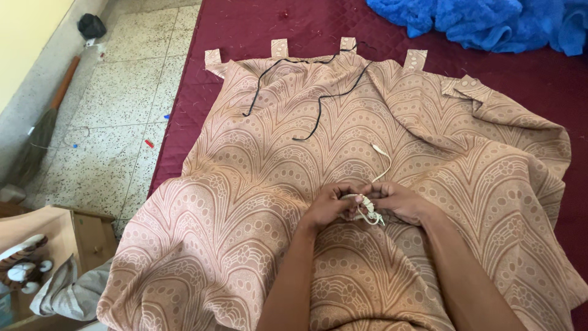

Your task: The person ties a white cord into a loop and secures it with a knot using both hands. The cord is manipulated repeatedly to tighten the knot while resting on a patterned fabric surface.

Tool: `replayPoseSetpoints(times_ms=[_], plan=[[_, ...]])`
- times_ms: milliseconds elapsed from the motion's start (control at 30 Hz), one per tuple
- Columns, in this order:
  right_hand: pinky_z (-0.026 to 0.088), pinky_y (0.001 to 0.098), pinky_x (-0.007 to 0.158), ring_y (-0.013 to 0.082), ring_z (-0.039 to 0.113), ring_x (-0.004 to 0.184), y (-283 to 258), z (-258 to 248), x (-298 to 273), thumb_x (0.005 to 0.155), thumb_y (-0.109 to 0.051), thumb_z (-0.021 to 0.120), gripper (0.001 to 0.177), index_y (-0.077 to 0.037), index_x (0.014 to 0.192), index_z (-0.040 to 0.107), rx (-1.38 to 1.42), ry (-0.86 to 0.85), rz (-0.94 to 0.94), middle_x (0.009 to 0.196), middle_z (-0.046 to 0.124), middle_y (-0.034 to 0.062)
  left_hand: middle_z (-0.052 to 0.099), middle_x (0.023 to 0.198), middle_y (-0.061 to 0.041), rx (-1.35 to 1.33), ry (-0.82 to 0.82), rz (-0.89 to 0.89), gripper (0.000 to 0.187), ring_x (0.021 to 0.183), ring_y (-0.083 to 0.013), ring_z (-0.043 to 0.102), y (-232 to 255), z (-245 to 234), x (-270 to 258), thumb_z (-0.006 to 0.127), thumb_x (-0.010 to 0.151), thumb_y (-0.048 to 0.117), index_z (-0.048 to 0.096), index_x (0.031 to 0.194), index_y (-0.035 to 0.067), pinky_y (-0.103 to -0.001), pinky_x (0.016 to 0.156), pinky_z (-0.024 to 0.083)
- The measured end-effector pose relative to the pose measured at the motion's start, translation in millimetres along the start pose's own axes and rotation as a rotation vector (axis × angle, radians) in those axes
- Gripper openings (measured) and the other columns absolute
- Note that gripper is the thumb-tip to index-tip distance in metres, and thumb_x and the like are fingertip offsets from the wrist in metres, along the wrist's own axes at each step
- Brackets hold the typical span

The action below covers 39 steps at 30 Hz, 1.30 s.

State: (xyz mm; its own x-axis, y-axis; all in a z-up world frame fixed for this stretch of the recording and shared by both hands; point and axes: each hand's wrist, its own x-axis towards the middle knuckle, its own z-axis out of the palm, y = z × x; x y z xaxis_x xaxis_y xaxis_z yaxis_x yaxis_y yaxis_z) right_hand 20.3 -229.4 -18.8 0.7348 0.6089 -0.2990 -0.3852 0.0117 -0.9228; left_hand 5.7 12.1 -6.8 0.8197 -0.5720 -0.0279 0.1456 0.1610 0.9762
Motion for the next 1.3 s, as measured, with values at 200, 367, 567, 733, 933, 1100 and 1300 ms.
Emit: replayPoseSetpoints(times_ms=[200, 367, 567, 733, 933, 1100, 1300], plan=[[0.055, 0.0259, 0.088, 0.0135, 0.07, 0.1, 5, -7, 5, 0.091, 0.006, 0.064, 0.036, 0.001, 0.126, 0.064, -0.083, -0.034, -0.028, 0.113, 0.075, 0.0091, 0.064, 0.072, 0.0, -0.011, 0.008, -0.057, 0.008, 0.062, -0.0067, 0.058, 5, -1, -3, 0.073, 0.097, 0.011, 0.073, 0.096, 0.003, -0.023, 0.054, 0.046], [0.054, 0.0245, 0.09, 0.011, 0.069, 0.104, 0, -3, 4, 0.087, 0.009, 0.068, 0.036, 0.0, 0.122, 0.064, -0.17, -0.038, -0.034, 0.114, 0.074, 0.0055, 0.069, 0.076, -0.002, -0.047, -0.044, -0.055, 0.008, 0.064, -0.0073, 0.06, 10, -2, -4, 0.073, 0.095, 0.01, 0.073, 0.097, 0.002, -0.023, 0.056, 0.047], [0.056, 0.0254, 0.085, 0.0121, 0.07, 0.095, -6, 9, 5, 0.09, 0.003, 0.067, 0.031, -0.003, 0.121, 0.069, -0.255, -0.001, 0.084, 0.106, 0.078, 0.0064, 0.067, 0.076, -0.001, -0.039, -0.052, -0.021, 0.011, 0.067, -0.0069, 0.06, 9, -3, -4, 0.072, 0.098, 0.011, 0.074, 0.103, 0.001, -0.023, 0.057, 0.047], [0.06, 0.0255, 0.089, 0.0135, 0.075, 0.095, -10, 18, 2, 0.091, -0.004, 0.069, 0.025, -0.001, 0.116, 0.074, -0.289, 0.02, 0.057, 0.104, 0.08, 0.0073, 0.068, 0.078, -0.001, -0.039, -0.064, -0.037, 0.014, 0.068, -0.0069, 0.061, 8, -4, -5, 0.071, 0.098, 0.011, 0.074, 0.105, 0.0, -0.023, 0.058, 0.048], [0.059, 0.0273, 0.082, 0.0121, 0.073, 0.09, -13, 27, -5, 0.095, -0.011, 0.069, 0.026, 0.0, 0.118, 0.075, -0.501, 0.084, -0.085, 0.099, 0.081, 0.0086, 0.069, 0.075, -0.002, 0.002, 0.014, -0.108, 0.017, 0.062, -0.0073, 0.061, 6, -1, -2, 0.072, 0.095, 0.011, 0.075, 0.106, -0.001, -0.023, 0.052, 0.047], [0.056, 0.0344, 0.084, 0.0235, 0.07, 0.095, -21, 48, -11, 0.093, -0.003, 0.063, 0.028, -0.002, 0.12, 0.069, -0.791, 0.299, -0.421, 0.104, 0.076, 0.014, 0.072, 0.075, -0.004, 0.042, 0.168, -0.107, 0.019, 0.058, -0.0077, 0.061, 3, 4, 4, 0.075, 0.093, 0.01, 0.077, 0.107, -0.001, -0.023, 0.05, 0.047], [0.055, 0.0404, 0.087, 0.0341, 0.07, 0.101, -22, 64, -8, 0.093, -0.004, 0.06, 0.032, -0.006, 0.125, 0.064, -1.197, 0.516, -0.524, 0.117, 0.07, 0.0164, 0.075, 0.077, -0.006, -0.014, 0.238, -0.137, 0.019, 0.058, -0.0076, 0.062, 7, 1, 3, 0.074, 0.092, 0.009, 0.079, 0.108, -0.001, -0.024, 0.05, 0.049]])
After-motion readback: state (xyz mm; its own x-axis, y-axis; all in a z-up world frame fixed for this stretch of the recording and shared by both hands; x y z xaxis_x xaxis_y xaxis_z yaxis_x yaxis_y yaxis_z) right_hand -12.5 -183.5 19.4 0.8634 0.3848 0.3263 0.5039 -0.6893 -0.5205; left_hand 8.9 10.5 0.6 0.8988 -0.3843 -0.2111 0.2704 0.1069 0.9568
